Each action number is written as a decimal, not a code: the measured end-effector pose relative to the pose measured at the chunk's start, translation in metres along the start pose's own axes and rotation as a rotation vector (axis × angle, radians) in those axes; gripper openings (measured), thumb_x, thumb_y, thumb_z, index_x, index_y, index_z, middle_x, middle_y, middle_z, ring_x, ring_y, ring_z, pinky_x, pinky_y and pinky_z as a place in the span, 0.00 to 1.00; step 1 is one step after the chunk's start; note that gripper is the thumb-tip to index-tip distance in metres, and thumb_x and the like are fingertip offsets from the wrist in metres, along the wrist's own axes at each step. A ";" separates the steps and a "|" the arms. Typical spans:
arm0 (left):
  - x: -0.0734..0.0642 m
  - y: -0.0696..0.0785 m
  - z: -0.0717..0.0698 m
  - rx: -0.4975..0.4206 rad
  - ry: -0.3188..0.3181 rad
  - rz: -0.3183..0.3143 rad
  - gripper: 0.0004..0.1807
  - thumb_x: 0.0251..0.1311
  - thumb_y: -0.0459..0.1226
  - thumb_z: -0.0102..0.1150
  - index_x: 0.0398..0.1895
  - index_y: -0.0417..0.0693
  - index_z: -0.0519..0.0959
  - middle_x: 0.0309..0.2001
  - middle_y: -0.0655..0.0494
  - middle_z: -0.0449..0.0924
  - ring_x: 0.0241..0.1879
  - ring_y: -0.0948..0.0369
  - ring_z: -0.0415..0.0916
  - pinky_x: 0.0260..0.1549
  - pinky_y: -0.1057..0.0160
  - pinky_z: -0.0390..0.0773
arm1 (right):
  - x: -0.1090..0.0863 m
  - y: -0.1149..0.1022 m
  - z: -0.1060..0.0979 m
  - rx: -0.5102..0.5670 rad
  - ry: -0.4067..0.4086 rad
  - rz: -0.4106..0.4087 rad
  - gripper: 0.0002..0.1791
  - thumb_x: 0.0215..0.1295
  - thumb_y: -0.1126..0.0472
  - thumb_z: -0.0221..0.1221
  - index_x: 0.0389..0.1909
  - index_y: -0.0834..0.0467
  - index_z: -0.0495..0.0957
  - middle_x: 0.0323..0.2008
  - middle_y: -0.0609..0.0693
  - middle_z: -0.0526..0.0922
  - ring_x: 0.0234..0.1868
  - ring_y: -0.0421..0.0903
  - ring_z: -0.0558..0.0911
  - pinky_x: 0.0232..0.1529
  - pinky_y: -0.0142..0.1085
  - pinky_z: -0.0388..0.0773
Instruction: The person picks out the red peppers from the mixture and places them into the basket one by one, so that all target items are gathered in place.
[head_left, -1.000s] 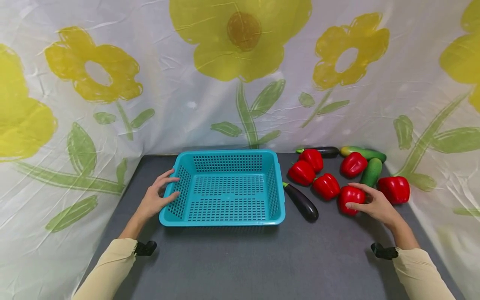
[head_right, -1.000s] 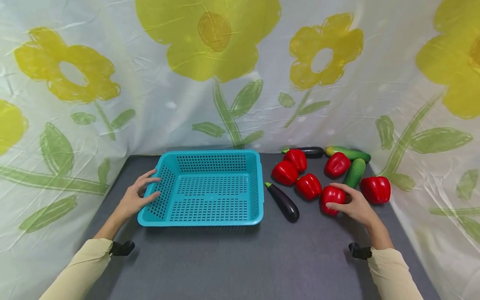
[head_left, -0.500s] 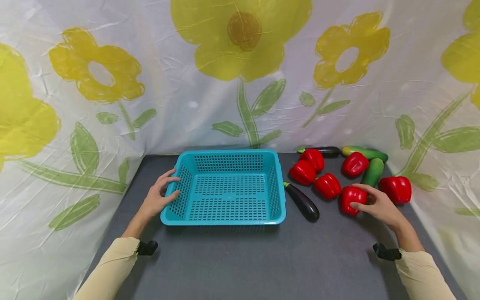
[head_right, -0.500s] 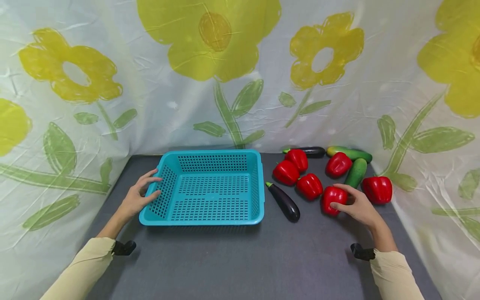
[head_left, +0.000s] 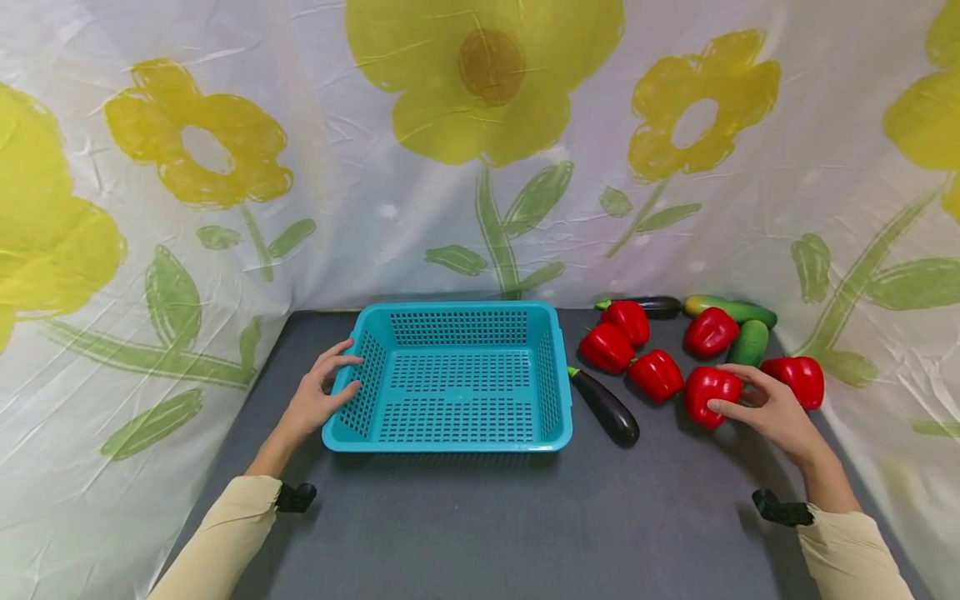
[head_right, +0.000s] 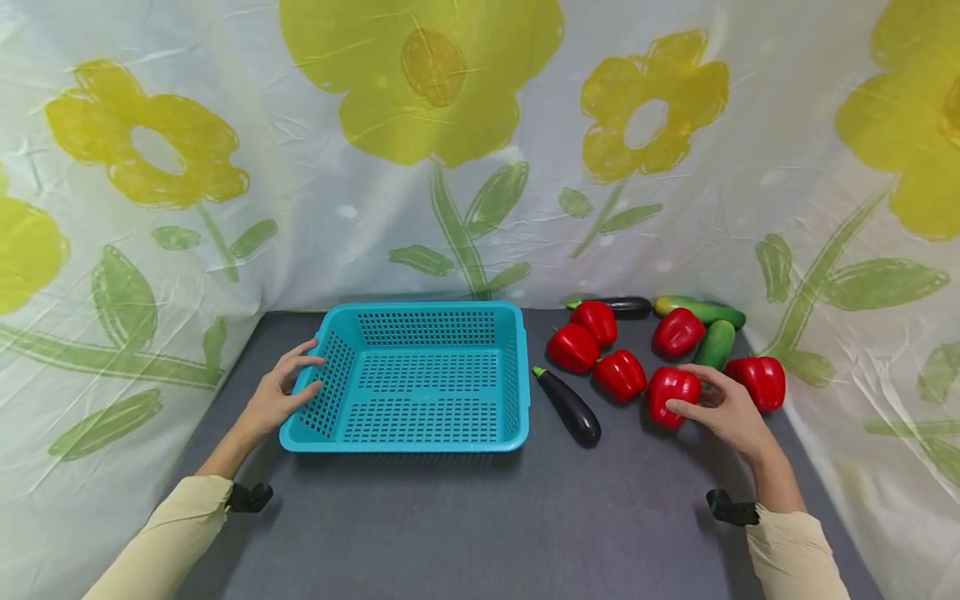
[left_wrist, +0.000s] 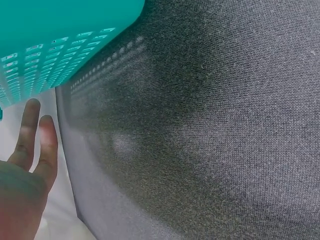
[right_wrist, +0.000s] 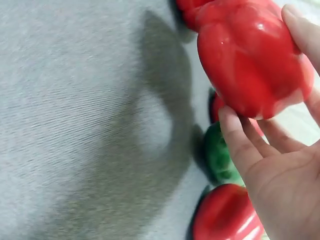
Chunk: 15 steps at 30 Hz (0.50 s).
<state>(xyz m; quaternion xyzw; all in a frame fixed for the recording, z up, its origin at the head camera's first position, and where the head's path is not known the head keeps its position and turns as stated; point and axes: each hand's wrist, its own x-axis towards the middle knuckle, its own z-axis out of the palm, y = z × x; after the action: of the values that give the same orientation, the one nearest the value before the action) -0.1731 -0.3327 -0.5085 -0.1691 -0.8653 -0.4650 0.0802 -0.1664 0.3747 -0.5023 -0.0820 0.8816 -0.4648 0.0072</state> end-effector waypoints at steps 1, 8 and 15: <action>0.000 0.000 0.000 0.002 0.000 0.001 0.20 0.67 0.26 0.62 0.61 0.32 0.75 0.77 0.42 0.55 0.70 0.41 0.59 0.53 0.71 0.66 | 0.000 -0.002 -0.001 0.000 0.005 -0.006 0.32 0.65 0.60 0.70 0.69 0.59 0.71 0.55 0.50 0.78 0.51 0.41 0.75 0.45 0.27 0.76; 0.001 -0.001 0.000 0.002 0.012 0.019 0.19 0.66 0.25 0.62 0.60 0.32 0.76 0.76 0.40 0.55 0.69 0.40 0.61 0.52 0.72 0.67 | 0.004 -0.021 -0.001 0.034 0.039 -0.034 0.32 0.63 0.62 0.70 0.69 0.56 0.72 0.55 0.48 0.78 0.55 0.45 0.73 0.48 0.24 0.73; 0.000 -0.002 0.001 0.002 0.013 0.006 0.20 0.66 0.25 0.61 0.60 0.32 0.75 0.76 0.42 0.55 0.64 0.40 0.67 0.50 0.74 0.69 | 0.012 -0.037 0.007 0.101 0.030 -0.058 0.35 0.64 0.64 0.69 0.72 0.55 0.69 0.61 0.48 0.72 0.58 0.47 0.71 0.44 0.29 0.78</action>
<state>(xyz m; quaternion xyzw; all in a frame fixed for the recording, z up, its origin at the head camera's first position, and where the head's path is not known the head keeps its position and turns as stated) -0.1741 -0.3327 -0.5109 -0.1686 -0.8646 -0.4652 0.0873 -0.1728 0.3468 -0.4750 -0.1002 0.8542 -0.5099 -0.0155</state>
